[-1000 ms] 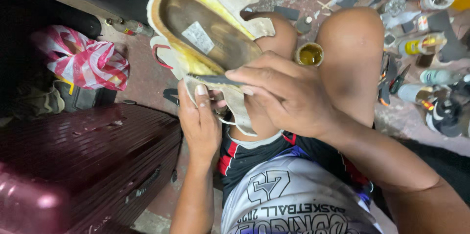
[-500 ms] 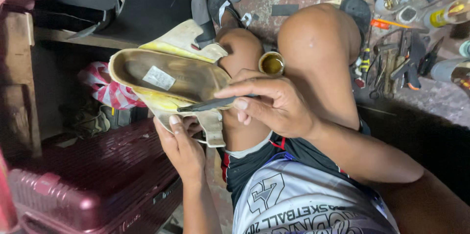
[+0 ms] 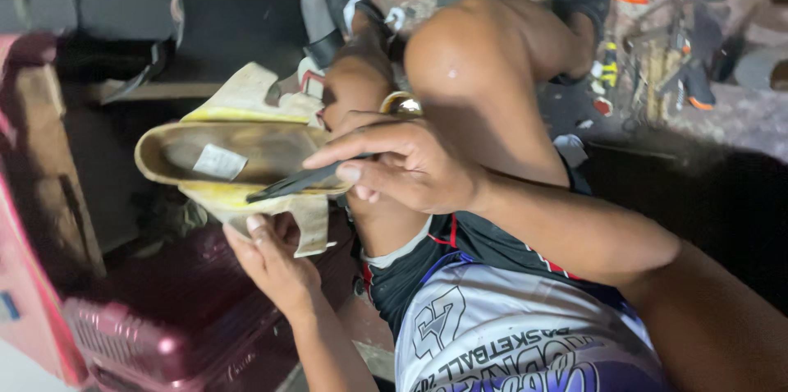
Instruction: The person applies adhesive to the sole of a white Birkenstock-style sandal using a small brush. They repeatedly dip the brush into a jar of glue and spread it along the edges and inner surface of the sole.
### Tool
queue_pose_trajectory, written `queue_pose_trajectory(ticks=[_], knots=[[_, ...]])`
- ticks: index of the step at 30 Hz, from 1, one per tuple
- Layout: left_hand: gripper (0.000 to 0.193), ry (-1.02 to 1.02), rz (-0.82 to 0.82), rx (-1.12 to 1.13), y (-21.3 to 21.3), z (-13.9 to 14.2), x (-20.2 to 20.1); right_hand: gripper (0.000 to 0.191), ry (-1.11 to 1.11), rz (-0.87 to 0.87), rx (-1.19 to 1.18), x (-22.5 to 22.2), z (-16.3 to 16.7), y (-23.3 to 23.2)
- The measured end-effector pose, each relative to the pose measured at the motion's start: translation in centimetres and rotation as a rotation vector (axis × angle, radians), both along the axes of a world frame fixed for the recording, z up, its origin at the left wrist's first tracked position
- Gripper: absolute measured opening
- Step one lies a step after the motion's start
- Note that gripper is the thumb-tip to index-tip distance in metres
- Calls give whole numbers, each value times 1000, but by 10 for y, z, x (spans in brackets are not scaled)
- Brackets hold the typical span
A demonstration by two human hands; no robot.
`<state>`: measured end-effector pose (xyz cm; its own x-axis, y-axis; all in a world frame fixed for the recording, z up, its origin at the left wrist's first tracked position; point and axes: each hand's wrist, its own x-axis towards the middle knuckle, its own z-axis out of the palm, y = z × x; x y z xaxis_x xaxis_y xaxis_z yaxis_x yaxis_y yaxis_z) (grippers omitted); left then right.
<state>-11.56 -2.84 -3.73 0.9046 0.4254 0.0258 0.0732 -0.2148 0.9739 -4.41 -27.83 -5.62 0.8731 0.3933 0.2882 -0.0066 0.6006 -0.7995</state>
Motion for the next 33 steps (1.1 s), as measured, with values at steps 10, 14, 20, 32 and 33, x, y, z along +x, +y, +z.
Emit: queue_pose_trajectory(ticks=[10, 14, 20, 32, 33], knots=[[52, -32, -8, 48, 3, -13, 3, 25, -13, -38, 113, -4, -13, -10], [52, -39, -21, 46, 4, -13, 3, 29, 40, -6, 95, -4, -14, -9], [53, -38, -8, 56, 4, -13, 2, 27, 7, -16, 75, -3, -15, -10], [50, -27, -20, 89, -4, -8, 5, 22, -214, -272, -97, 3, -13, -12], [48, -23, -9, 101, -4, -7, 5, 22, -263, -322, -137, 4, -12, -9]])
